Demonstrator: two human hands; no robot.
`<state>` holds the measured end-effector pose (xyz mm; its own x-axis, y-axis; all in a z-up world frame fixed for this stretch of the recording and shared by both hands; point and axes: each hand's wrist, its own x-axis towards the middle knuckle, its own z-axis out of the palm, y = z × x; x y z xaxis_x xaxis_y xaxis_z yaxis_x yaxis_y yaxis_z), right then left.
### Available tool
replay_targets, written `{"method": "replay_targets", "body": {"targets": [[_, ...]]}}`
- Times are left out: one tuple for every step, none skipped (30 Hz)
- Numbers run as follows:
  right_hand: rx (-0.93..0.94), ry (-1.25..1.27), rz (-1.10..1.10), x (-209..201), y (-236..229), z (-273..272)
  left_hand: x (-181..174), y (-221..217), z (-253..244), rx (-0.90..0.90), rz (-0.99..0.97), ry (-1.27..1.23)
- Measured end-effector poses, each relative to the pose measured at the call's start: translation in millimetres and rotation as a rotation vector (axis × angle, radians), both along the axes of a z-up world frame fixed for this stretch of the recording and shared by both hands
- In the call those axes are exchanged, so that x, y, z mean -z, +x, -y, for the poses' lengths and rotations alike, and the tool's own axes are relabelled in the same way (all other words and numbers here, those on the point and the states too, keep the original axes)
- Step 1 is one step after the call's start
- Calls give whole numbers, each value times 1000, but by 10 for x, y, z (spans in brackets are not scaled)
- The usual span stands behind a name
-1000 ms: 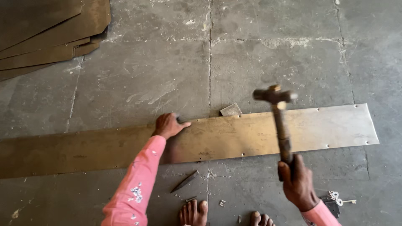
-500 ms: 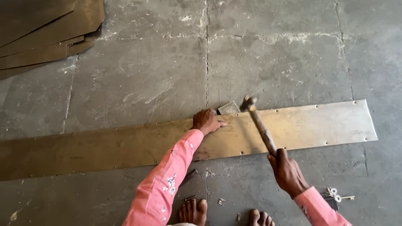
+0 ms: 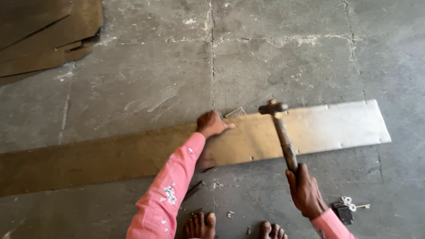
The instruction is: The person uses a hammer and a metal punch to create indentations along a long metal strip lying on the floor. They repeatedly position the punch and strike it with the hammer, moving along the strip to form a series of marks.
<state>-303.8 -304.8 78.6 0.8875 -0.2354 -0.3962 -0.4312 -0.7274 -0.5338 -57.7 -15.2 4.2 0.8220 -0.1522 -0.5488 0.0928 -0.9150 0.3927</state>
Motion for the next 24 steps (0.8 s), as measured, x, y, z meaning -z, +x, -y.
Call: {"method": "replay_targets", "body": {"targets": [[1,45,85,-142,-63,-26,49,56,-11,-8,21,1],[4,89,170,-286,-108,-57,106,122,-27,-17,43,3],[8,136,260,-418,-121,-86,153,189,-54,-25,69,8],[-1,115,306,-567,-186,-111,200,191,-74,39,162,4],[-16,94,375,-682,-166,-101,205,299,-82,100,277,0],[-31,73,444,-746,-117,-71,200,403,-79,163,391,-3],[-96,189,640,-756,-107,-52,207,448,-79,147,372,7],[-161,306,836,-712,-96,-21,213,496,-75,131,352,17],[-220,426,1012,-638,-158,14,248,431,-76,117,313,27],[-239,319,900,-528,-224,47,276,363,-76,102,243,24],[-263,212,798,-374,-227,70,263,381,-76,86,186,21],[-285,106,694,-212,-242,68,239,360,-85,69,129,18],[-310,-1,596,-55,-224,68,199,361,-84,64,126,26],[-333,-108,498,66,-228,70,155,369,-88,59,123,34],[-286,-122,275,161,-240,81,116,361,-87,53,122,41],[-234,-137,53,224,-261,102,80,358,-84,48,161,24],[-176,-152,-166,252,-296,129,52,355,-76,47,201,6],[-114,-112,-63,266,-321,160,34,355,-67,46,241,-11],[-52,-65,31,270,-361,181,28,365,-79,42,221,2],[12,-19,125,287,-372,201,33,378,-91,39,201,14],[-36,87,347,299,-423,207,56,357,-79,40,174,24],[-82,193,569,311,-466,219,82,343,-70,45,172,21],[-137,300,792,340,-468,228,108,328,-69,43,173,15],[-232,115,705,369,-463,234,128,331,-70,41,173,10]]}}
